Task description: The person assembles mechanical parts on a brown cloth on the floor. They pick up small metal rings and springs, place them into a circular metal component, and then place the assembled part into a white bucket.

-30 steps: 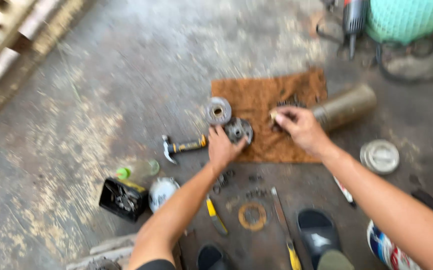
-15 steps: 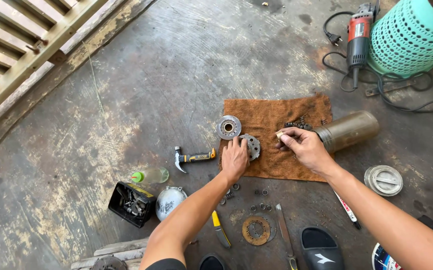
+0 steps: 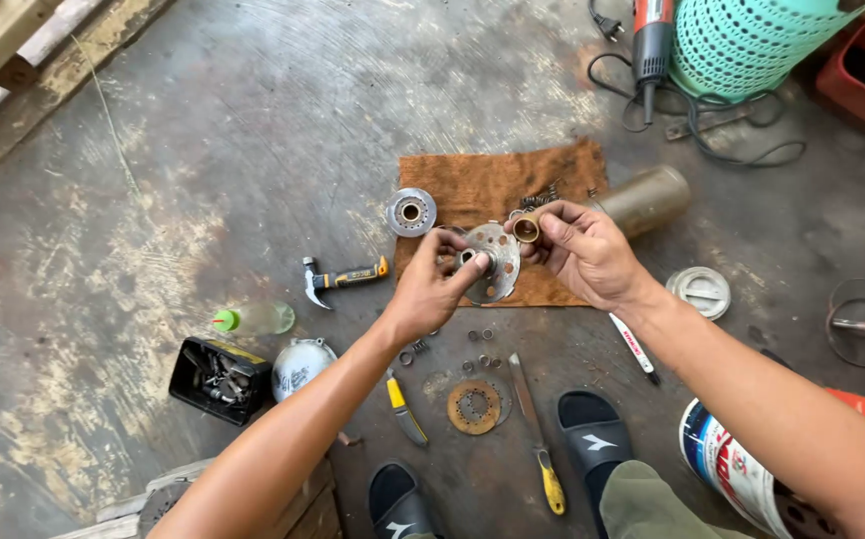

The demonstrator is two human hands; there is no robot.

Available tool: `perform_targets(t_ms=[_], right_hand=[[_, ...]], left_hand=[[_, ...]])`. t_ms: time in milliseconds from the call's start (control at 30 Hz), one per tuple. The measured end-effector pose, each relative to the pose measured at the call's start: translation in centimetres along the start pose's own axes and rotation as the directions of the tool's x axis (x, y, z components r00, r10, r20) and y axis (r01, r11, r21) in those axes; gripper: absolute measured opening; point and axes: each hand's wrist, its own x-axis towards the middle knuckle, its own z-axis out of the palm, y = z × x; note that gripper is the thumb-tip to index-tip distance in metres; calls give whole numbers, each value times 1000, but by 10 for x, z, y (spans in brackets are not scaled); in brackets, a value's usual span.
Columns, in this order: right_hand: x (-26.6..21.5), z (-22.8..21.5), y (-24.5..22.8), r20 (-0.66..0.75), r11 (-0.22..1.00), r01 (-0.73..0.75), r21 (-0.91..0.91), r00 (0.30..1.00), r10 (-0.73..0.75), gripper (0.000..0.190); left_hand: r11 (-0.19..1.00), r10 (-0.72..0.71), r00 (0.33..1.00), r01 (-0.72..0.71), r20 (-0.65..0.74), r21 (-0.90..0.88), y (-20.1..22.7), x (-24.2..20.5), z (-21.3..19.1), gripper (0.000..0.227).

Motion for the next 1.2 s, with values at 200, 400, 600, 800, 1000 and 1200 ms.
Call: perform_targets(t_ms=[200, 400, 600, 800, 1000, 1200], right_hand=[[-6, 13, -23, 84, 996, 12, 85, 996, -19, 24], [-11, 29, -27, 157, 996, 83, -30, 984, -78, 35], [-11, 25, -26, 155, 971, 182, -153, 975, -159, 41], [-14, 42, -36, 261, 851, 327, -410, 936, -234, 40], [-19, 54, -40, 296, 833, 336, -440, 930, -218, 41], [-20, 50, -48, 352, 760, 360, -541, 918, -184, 38]], left_hand=[[993, -52, 998, 48, -40, -104, 37, -12, 4, 91], [979, -30, 1000, 28, -5, -202, 40, -18, 17, 85], [974, 63, 996, -46, 70, -220, 39, -19, 11, 83], [971, 151, 986, -135, 68, -196, 46, -21, 11, 80], [979, 178, 982, -170, 65, -116, 54, -24, 16, 79], [958, 176, 984, -168, -17, 234, 79, -30, 21, 77]])
